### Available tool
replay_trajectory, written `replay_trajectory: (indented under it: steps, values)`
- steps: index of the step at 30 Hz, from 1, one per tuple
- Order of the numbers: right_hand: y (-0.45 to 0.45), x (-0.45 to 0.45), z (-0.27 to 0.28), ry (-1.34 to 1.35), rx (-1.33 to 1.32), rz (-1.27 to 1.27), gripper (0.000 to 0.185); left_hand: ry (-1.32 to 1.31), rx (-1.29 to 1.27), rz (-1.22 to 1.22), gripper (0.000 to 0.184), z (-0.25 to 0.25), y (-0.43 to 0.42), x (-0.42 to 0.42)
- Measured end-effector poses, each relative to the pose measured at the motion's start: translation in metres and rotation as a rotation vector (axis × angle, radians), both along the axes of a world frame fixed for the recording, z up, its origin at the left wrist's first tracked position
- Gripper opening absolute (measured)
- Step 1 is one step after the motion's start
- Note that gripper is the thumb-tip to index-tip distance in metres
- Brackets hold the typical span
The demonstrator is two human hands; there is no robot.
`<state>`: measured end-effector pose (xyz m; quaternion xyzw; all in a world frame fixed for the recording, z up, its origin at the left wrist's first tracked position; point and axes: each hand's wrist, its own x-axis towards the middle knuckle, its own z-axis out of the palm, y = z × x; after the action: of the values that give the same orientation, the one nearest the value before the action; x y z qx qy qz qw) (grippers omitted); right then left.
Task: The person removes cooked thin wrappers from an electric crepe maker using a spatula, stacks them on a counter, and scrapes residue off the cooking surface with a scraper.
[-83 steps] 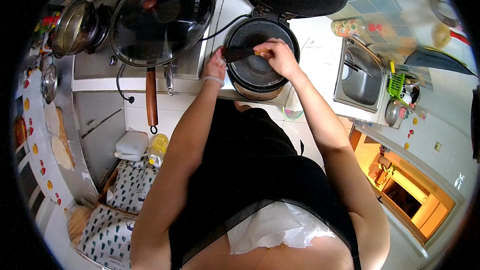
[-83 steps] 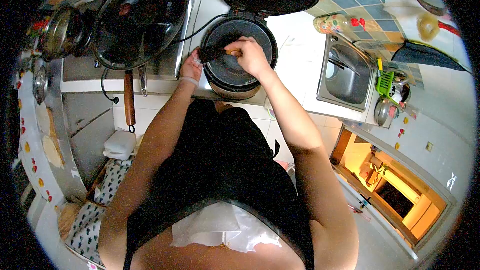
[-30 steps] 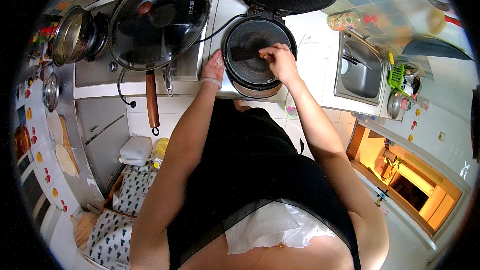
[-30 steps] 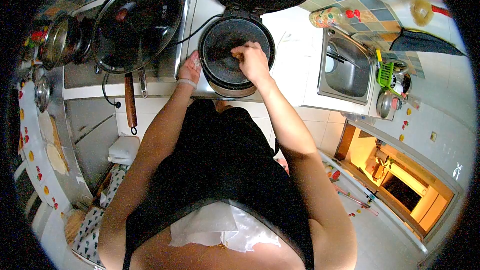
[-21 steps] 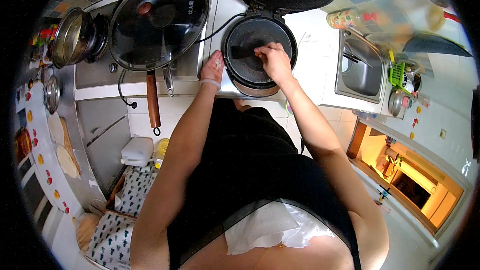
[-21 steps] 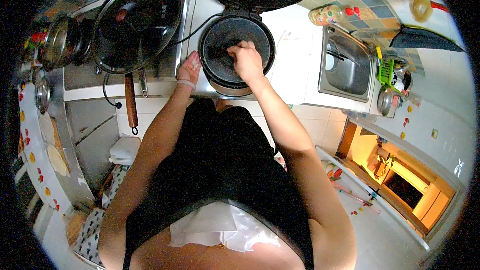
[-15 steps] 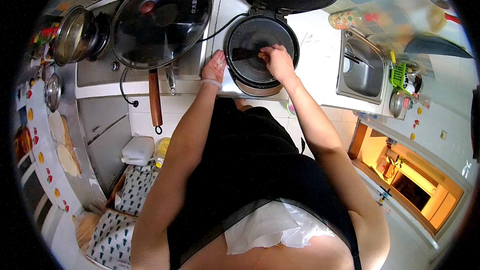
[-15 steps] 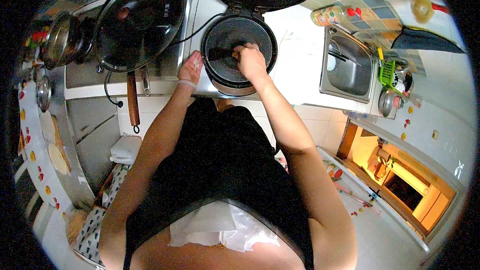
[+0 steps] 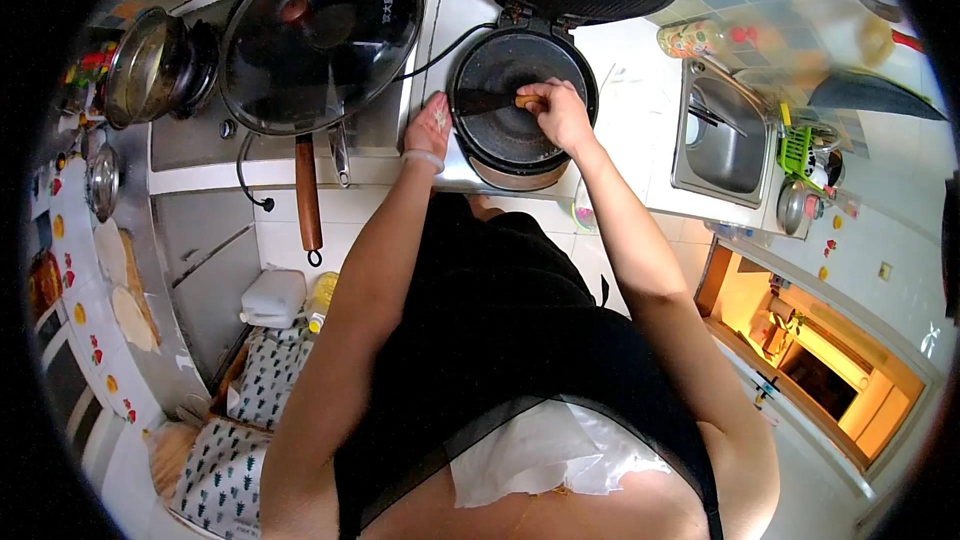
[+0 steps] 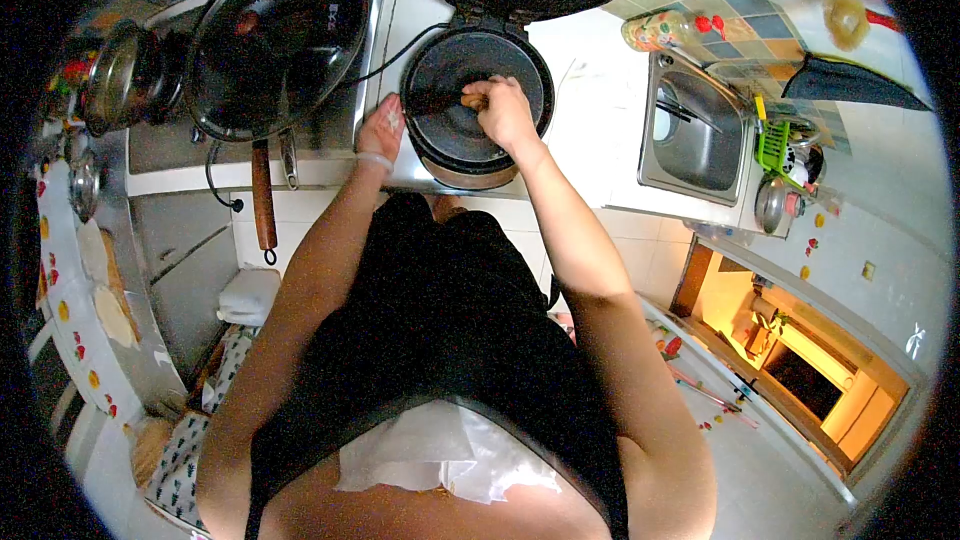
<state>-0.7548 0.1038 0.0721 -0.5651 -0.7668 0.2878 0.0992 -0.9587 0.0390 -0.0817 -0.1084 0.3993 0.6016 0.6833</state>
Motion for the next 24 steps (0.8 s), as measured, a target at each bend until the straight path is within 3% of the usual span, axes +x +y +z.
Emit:
replay_trajectory:
  steps: [3,9,14,24]
  values:
    - [-0.007,-0.008,0.024,0.016,0.000,0.028,0.035,0.005,-0.038,0.021,0.040,0.004,0.006,0.002]
    - [-0.025,0.008,0.020,0.102,-0.043,-0.090,0.022,-0.026,-0.010,0.017,0.038,0.000,0.007,0.000]
    - [-0.080,0.022,0.000,0.260,-0.084,-0.245,0.021,-0.010,-0.011,-0.013,0.042,0.002,0.007,-0.001]
    - [-0.114,-0.009,-0.001,0.213,-0.010,-0.248,0.020,-0.020,0.033,-0.025,0.041,-0.003,0.009,-0.003]
